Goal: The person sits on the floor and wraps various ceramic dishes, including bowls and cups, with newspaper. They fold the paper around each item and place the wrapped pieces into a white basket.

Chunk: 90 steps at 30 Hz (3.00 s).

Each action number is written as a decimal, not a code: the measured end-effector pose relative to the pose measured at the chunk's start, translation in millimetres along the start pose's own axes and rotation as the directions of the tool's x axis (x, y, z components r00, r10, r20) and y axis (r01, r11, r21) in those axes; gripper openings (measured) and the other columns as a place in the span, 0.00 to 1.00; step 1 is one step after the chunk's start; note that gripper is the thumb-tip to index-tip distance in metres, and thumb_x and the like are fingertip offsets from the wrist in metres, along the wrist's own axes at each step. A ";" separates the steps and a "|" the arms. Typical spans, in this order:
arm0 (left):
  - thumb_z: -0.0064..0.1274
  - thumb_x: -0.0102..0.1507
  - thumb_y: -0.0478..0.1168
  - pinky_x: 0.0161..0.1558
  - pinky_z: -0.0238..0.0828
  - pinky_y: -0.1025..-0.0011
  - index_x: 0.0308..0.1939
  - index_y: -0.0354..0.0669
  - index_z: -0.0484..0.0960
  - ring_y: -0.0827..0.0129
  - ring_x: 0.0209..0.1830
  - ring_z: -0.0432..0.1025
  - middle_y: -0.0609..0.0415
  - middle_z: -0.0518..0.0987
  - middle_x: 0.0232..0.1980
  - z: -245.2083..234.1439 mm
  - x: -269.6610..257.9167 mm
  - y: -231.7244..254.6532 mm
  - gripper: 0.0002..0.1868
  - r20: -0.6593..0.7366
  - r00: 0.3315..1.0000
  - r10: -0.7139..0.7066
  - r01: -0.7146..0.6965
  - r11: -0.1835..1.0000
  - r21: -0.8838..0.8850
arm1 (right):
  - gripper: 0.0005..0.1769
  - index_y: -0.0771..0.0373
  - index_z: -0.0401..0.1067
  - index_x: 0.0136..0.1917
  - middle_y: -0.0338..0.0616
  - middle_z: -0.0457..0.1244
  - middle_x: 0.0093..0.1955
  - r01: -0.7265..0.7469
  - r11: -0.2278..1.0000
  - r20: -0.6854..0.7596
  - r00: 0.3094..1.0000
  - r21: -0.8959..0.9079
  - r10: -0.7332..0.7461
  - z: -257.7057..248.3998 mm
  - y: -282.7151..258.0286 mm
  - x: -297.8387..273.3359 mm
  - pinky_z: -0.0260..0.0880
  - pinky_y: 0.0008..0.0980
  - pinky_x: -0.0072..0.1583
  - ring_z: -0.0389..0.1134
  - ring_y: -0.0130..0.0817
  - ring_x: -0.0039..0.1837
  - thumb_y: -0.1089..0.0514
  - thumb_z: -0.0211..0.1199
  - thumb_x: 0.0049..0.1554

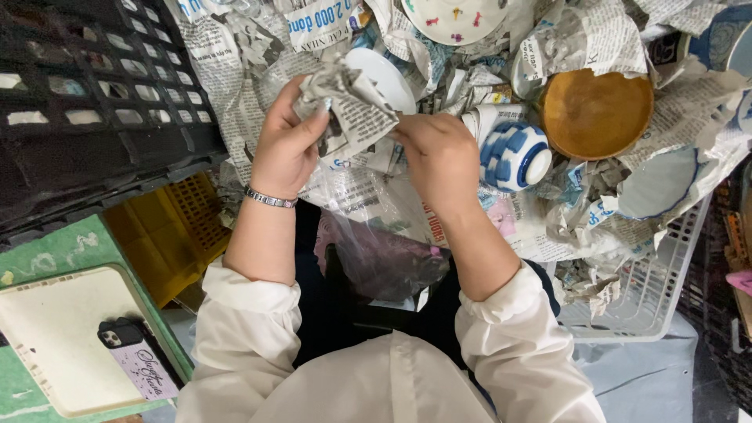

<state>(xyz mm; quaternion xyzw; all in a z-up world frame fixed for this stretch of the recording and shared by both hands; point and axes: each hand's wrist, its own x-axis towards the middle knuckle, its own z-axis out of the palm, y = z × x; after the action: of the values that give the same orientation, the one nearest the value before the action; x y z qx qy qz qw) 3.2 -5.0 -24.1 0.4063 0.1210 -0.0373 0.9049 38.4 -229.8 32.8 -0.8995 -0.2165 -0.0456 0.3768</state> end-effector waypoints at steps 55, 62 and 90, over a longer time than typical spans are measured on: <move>0.56 0.71 0.39 0.71 0.60 0.56 0.55 0.45 0.82 0.55 0.67 0.67 0.53 0.75 0.64 109.5 -2.1 -10.1 0.09 0.315 0.829 0.462 -0.399 0.093 0.912 | 0.32 0.62 0.63 0.80 0.47 0.44 0.90 -0.232 0.893 -0.236 0.960 -0.385 0.148 -74.7 95.4 -11.0 0.42 0.54 0.79 0.38 0.52 0.88 0.57 0.68 0.67; 0.55 0.71 0.38 0.70 0.61 0.56 0.55 0.45 0.82 0.55 0.67 0.67 0.53 0.75 0.64 110.1 -2.6 -7.0 0.10 0.310 0.851 0.424 -0.392 0.120 0.912 | 0.25 0.56 0.72 0.76 0.52 0.44 0.89 -0.305 0.875 -0.196 0.949 -0.376 0.247 -78.3 87.0 -5.1 0.40 0.62 0.80 0.38 0.57 0.88 0.56 0.69 0.67; 0.55 0.67 0.38 0.58 0.68 0.59 0.51 0.41 0.83 0.57 0.54 0.76 0.52 0.82 0.54 112.8 5.2 23.2 0.10 0.462 0.828 0.317 -0.532 0.187 0.826 | 0.16 0.60 0.73 0.57 0.42 0.66 0.58 0.138 0.403 -0.007 0.941 -0.905 -0.338 -100.8 150.3 166.7 0.59 0.47 0.65 0.64 0.44 0.64 0.67 0.58 0.55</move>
<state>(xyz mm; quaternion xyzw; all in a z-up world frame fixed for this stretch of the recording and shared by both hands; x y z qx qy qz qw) 33.3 -73.4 63.7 0.8601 -0.1262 0.1153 0.4806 260.7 -334.5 46.5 -0.9120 -0.2489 -0.2914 -0.1465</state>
